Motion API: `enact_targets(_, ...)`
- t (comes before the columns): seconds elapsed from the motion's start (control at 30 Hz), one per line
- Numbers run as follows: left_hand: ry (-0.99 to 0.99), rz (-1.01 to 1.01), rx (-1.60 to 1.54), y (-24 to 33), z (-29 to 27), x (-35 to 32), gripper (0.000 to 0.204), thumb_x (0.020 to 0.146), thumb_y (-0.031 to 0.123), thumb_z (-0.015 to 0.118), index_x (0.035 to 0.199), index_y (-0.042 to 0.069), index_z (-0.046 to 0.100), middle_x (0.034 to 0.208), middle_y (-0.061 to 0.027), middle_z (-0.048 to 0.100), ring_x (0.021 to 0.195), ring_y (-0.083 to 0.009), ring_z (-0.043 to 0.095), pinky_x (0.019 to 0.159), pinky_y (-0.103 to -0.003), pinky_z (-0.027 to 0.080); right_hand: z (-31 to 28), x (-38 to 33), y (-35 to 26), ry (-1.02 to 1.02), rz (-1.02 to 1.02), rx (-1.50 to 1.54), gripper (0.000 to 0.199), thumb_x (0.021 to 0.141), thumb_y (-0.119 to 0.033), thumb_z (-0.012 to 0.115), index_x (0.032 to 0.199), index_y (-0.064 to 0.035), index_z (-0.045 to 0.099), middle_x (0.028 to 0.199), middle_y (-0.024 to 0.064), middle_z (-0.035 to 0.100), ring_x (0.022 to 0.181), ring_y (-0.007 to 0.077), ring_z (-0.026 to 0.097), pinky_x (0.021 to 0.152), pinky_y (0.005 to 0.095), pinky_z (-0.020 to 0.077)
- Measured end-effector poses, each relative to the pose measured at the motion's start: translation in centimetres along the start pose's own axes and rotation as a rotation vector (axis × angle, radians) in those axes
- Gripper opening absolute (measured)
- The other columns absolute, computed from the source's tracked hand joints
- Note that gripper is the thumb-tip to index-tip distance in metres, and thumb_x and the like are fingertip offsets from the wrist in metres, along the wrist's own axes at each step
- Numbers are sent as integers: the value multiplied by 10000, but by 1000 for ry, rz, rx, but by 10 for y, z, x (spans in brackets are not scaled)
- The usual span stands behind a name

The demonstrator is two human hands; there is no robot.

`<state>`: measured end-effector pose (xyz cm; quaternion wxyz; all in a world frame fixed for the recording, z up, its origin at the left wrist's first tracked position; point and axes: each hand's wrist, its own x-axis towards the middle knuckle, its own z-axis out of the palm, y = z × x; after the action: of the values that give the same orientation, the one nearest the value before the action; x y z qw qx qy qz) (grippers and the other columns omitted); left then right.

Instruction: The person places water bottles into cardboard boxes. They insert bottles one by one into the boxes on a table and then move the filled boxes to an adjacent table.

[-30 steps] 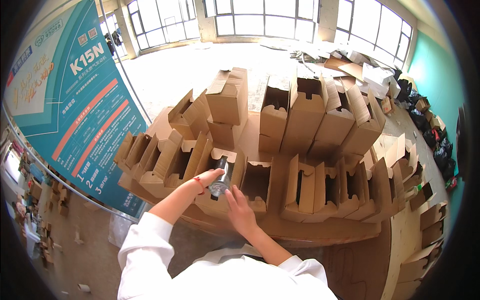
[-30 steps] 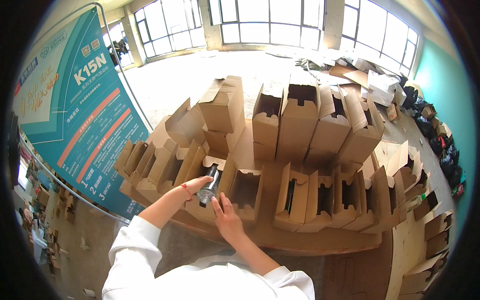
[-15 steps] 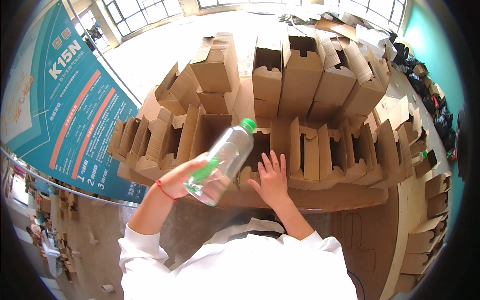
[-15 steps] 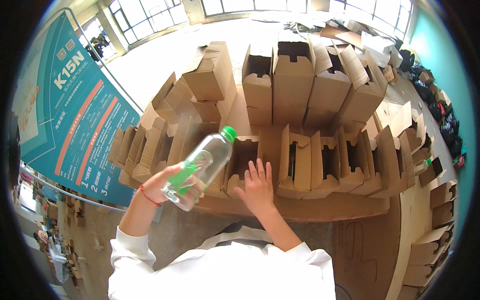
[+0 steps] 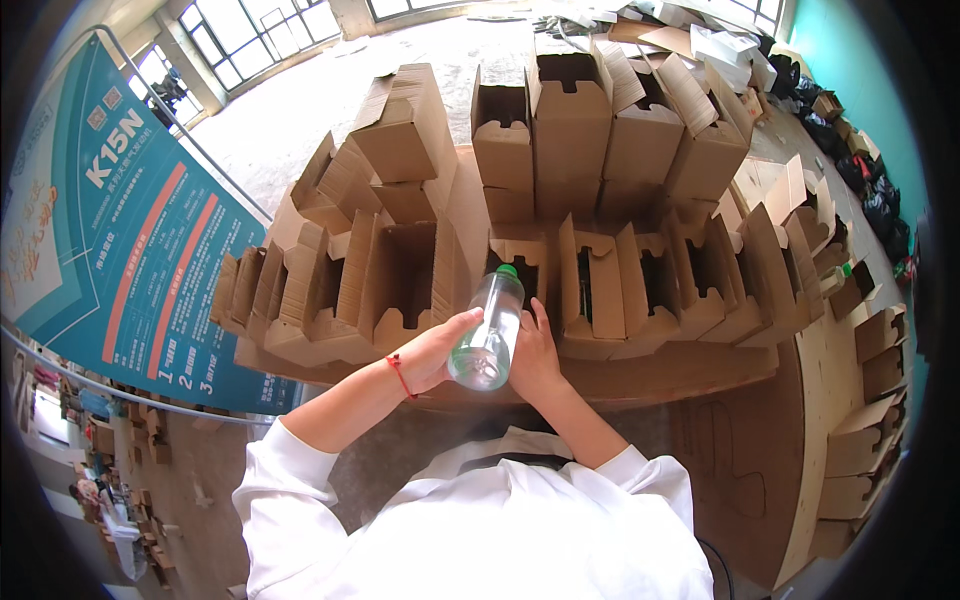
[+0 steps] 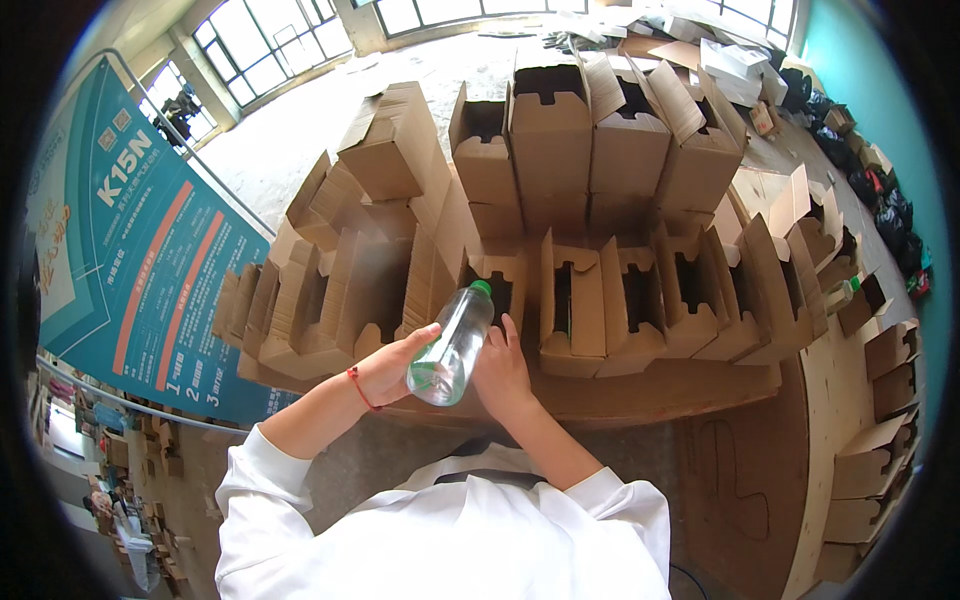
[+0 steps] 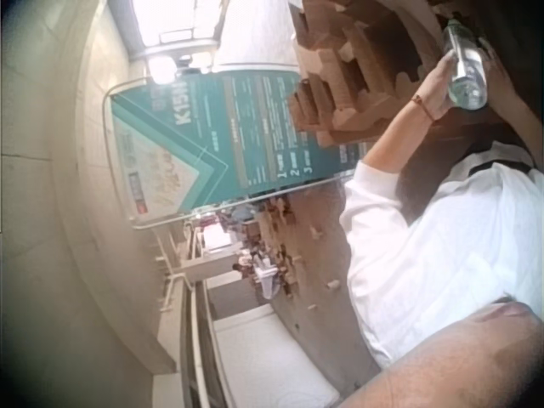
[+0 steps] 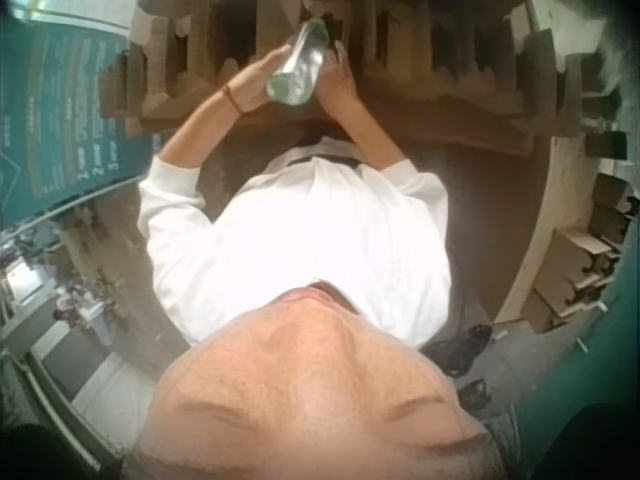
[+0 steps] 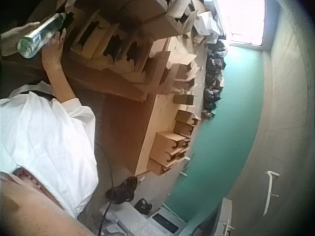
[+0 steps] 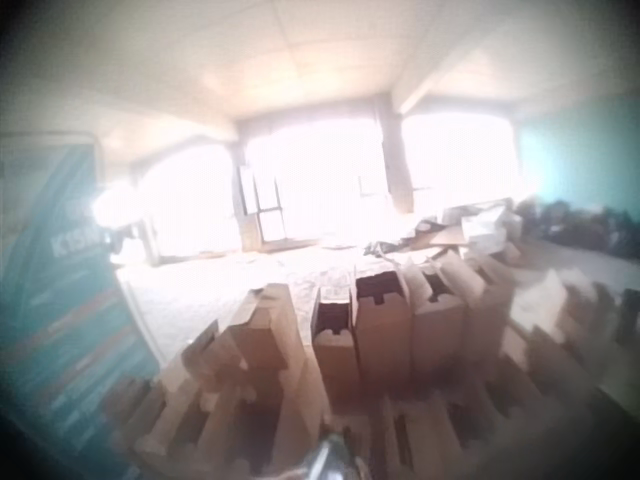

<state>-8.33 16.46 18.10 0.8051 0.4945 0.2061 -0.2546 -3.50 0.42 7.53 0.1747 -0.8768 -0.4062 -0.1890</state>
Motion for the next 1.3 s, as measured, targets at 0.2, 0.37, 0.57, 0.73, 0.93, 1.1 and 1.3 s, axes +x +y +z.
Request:
enact_targets(0.2,15,75,265,4,-9,-5,556,960,399,551,1374,81,360,1156,-28,560,1009,-110,595,836,-294,517,-21,-11,-3,69,-113,177,206,713,-65,625,912,-82,676,830,48,622,940,201,580,1111,479,290)
enact_targets(0.37,250,-149,721,8,-17,6,861,889,541,563,1496,63,184,1375,-139,464,1194,-221,528,972,-398,441,-31,-17,-13,104,-216,250,118,724,-71,611,828,-109,655,770,18,569,871,164,586,1122,489,278)
enact_targets(0.57,290,-135,782,17,19,27,947,886,563,543,1508,32,64,1415,-224,415,1182,-268,546,817,-394,547,-28,-26,-10,175,-143,288,111,700,-69,672,804,-107,680,928,45,679,987,201,609,1103,497,308)
enact_targets(0.73,334,-118,898,9,23,67,943,895,532,557,1500,1,65,1390,-250,439,1156,-287,563,833,-384,535,-21,-37,-9,184,-101,276,116,727,-92,675,835,-133,681,940,31,690,934,199,640,1100,499,305)
enact_targets(0.93,431,-121,1197,-37,10,122,896,922,470,540,1482,-36,57,1269,-314,521,1179,-384,538,994,-402,416,-22,-47,-7,164,-129,307,119,738,-77,657,849,-112,679,786,11,646,798,154,627,1114,495,282)
enact_targets(1.1,494,-171,1295,-78,15,149,827,894,377,577,1501,62,112,1336,-305,443,1236,-412,482,1022,-458,395,-22,-52,6,91,-92,275,152,734,-58,647,876,-100,681,798,14,652,805,154,631,1126,475,272)
enact_targets(1.3,370,-40,1075,-74,-3,142,621,917,295,561,1434,29,339,1359,-249,464,1248,-376,478,1041,-405,386,-21,-55,8,120,-131,317,182,742,-52,643,917,-84,683,968,44,652,975,190,612,1103,447,317)
